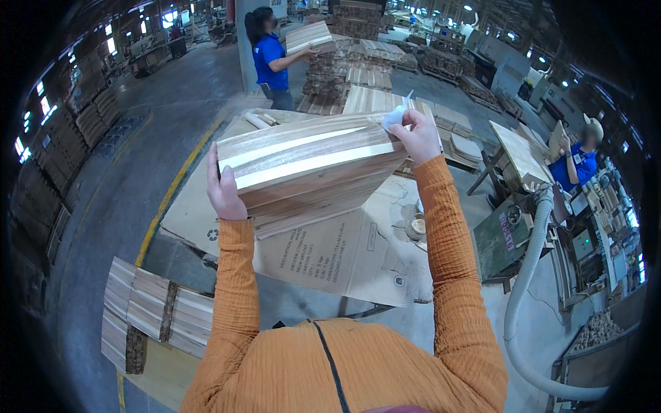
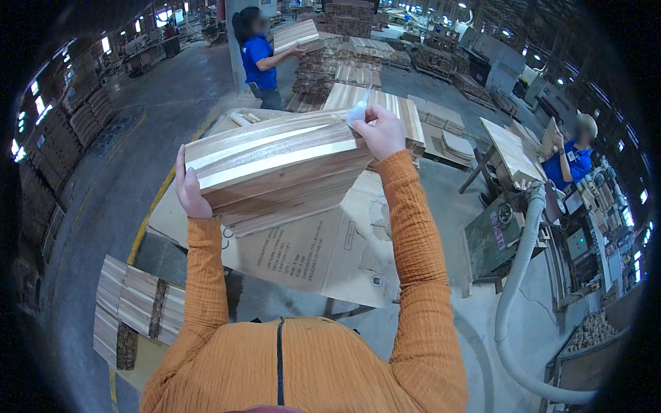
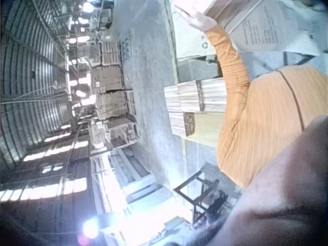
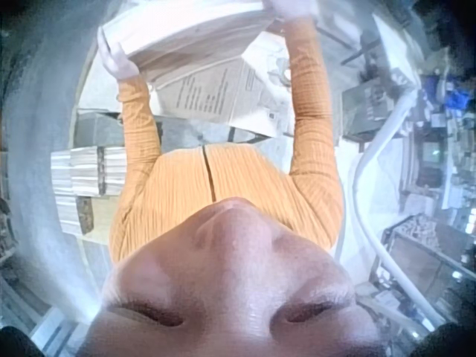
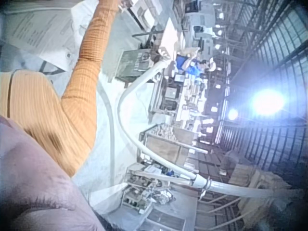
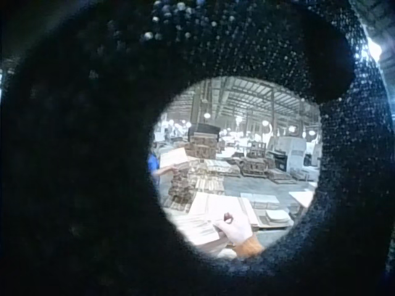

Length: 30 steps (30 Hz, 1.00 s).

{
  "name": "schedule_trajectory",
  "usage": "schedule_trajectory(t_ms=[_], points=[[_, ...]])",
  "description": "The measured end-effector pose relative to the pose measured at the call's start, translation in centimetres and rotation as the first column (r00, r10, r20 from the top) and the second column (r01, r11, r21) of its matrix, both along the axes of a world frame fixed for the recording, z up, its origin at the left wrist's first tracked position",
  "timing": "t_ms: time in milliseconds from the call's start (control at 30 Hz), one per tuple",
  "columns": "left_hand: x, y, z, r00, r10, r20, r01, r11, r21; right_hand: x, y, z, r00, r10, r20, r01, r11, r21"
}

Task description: The person applies glue from a tube to the edges of wooden planks and stacks them on a pile. The person repeats this process for several planks in a warehouse setting.

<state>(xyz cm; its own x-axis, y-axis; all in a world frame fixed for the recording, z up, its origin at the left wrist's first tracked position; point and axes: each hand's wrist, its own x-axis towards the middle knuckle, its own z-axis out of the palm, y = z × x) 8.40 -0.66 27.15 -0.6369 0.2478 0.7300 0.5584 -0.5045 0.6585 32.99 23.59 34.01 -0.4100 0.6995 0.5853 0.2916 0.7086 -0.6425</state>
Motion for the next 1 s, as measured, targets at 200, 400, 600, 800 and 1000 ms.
schedule_trajectory(t_ms=[200,400,600,800,1000], points=[[0.6,0.1,0.2,1.0,-0.027,0.012,0.027,1.0,-0.013,-0.4,-0.4,0.2,0.998,0.054,0.032,-0.054,0.998,0.026],[0.6,-0.2,0.3,1.0,0.018,0.001,-0.018,1.0,-0.005,0.8,-0.9,0.8,1.0,-0.01,-0.017,0.01,1.0,0.027],[0.7,0.1,0.4,0.998,-0.042,0.044,0.041,0.999,0.011,0.3,0.5,-0.5,0.999,0.043,0.024,-0.044,0.998,0.048],[0.7,0.2,0.3,1.0,-0.021,0.022,0.021,1.0,0.009,3.8,0.6,0.0,0.997,-0.031,0.069,0.024,0.995,0.097],[0.6,0.1,0.3,0.999,-0.026,0.037,0.025,1.0,0.006,5.7,0.2,-0.3,0.999,0.009,-0.033,-0.01,0.999,-0.031]])
